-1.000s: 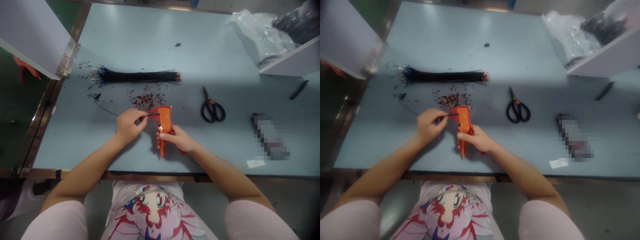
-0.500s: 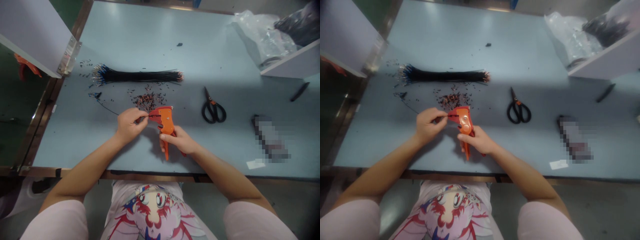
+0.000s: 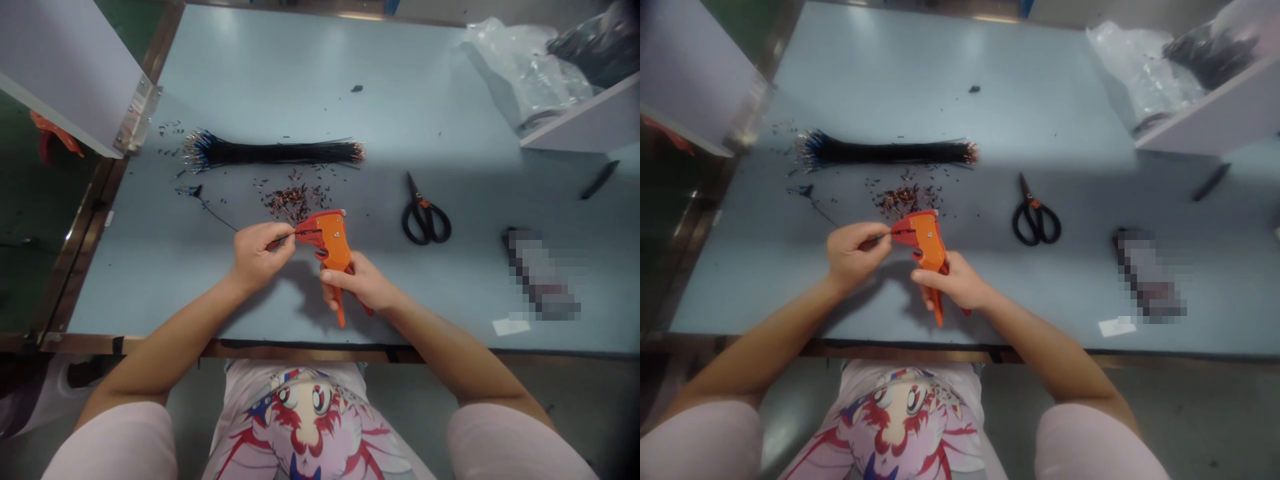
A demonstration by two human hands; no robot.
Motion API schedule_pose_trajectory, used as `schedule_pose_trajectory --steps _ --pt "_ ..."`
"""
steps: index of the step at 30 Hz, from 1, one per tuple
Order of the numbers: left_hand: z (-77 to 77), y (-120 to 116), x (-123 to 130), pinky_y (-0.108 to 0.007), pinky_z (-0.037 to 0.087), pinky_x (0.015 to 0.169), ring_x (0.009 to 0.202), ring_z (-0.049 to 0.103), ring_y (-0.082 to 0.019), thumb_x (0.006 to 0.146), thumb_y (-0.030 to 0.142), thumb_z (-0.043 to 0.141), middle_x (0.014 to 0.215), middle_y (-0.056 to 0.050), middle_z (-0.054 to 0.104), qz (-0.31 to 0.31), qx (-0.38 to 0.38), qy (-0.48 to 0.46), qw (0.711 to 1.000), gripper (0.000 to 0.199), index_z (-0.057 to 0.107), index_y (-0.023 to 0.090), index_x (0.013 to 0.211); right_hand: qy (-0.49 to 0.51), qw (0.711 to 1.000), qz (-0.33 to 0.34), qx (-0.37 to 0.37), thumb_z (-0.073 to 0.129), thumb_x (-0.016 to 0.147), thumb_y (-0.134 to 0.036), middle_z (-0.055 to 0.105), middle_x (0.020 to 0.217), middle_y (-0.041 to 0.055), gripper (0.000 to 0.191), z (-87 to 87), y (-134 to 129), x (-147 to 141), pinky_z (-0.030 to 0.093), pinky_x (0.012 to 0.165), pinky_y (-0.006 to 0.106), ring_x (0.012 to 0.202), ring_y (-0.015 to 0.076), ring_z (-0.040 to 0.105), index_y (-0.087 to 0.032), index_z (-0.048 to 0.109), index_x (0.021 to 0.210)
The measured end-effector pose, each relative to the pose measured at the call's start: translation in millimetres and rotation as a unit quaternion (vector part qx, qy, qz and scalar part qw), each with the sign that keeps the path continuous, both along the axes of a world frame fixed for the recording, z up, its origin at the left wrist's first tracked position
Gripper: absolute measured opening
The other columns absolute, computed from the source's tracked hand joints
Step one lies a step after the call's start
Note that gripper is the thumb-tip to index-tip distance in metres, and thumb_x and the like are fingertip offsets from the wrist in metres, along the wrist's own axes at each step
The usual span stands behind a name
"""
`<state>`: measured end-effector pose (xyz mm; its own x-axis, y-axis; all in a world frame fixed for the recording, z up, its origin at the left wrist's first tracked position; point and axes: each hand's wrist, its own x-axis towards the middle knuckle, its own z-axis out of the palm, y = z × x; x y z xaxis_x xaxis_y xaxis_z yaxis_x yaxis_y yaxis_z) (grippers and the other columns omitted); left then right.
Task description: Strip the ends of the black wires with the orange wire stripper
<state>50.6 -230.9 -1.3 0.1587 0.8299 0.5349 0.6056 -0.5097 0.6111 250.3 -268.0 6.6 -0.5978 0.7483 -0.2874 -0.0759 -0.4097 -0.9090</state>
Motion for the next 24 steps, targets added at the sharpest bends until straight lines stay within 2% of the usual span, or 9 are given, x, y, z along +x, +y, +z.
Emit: schedule_pose_trajectory --steps 11,16,20,24 --pt "-2.4 -1.4 2.1 -0.019 0.037 0.050 0.049 0.047 -0.006 0.076 0.021 0.060 0.059 0.003 0.063 0.021 -0.021 -0.037 0.999 0.010 0.068 0.019 0.072 -0.006 1.000 -0.009 -0.022 0.068 0.079 -0.041 0.057 0.050 -0.0005 0.033 3.1 -0.7 -1.3 0.048 0.039 0.022 0.040 0.0114 0.056 -0.015 0.053 0.063" --pt "-6.5 2.2 2.5 -0.017 0.033 0.046 0.044 0.041 -0.004 0.074 0.019 0.060 0.059 0.003 0.062 0.013 -0.055 -0.071 0.996 0.008 0.067 0.017 0.071 0.000 0.997 -0.070 -0.022 0.068 0.079 -0.040 0.047 0.040 -0.0042 0.042 -3.5 -0.2 -3.8 0.040 0.034 0.020 0.031 0.0078 0.046 -0.016 0.047 0.052" --pt "-7.6 5.3 0.2 -0.017 0.035 0.048 0.046 0.043 -0.005 0.074 0.020 0.060 0.057 0.004 0.060 -0.001 -0.064 -0.050 0.997 0.008 0.068 0.017 0.072 0.001 0.997 -0.064 -0.040 0.069 0.079 -0.040 0.048 0.041 -0.0032 0.041 -7.8 1.6 -4.4 0.040 0.034 0.021 0.032 0.0097 0.049 -0.015 0.049 0.053" --pt "-0.7 8.6 -6.2 -0.019 0.037 0.050 0.048 0.047 -0.006 0.072 0.019 0.060 0.055 0.003 0.059 -0.013 -0.064 -0.007 0.998 0.009 0.069 0.018 0.071 0.007 0.996 -0.057 -0.071 0.069 0.078 -0.041 0.051 0.042 -0.0014 0.040 -11.0 7.5 -0.3 0.042 0.035 0.023 0.033 0.0109 0.050 -0.014 0.052 0.054"
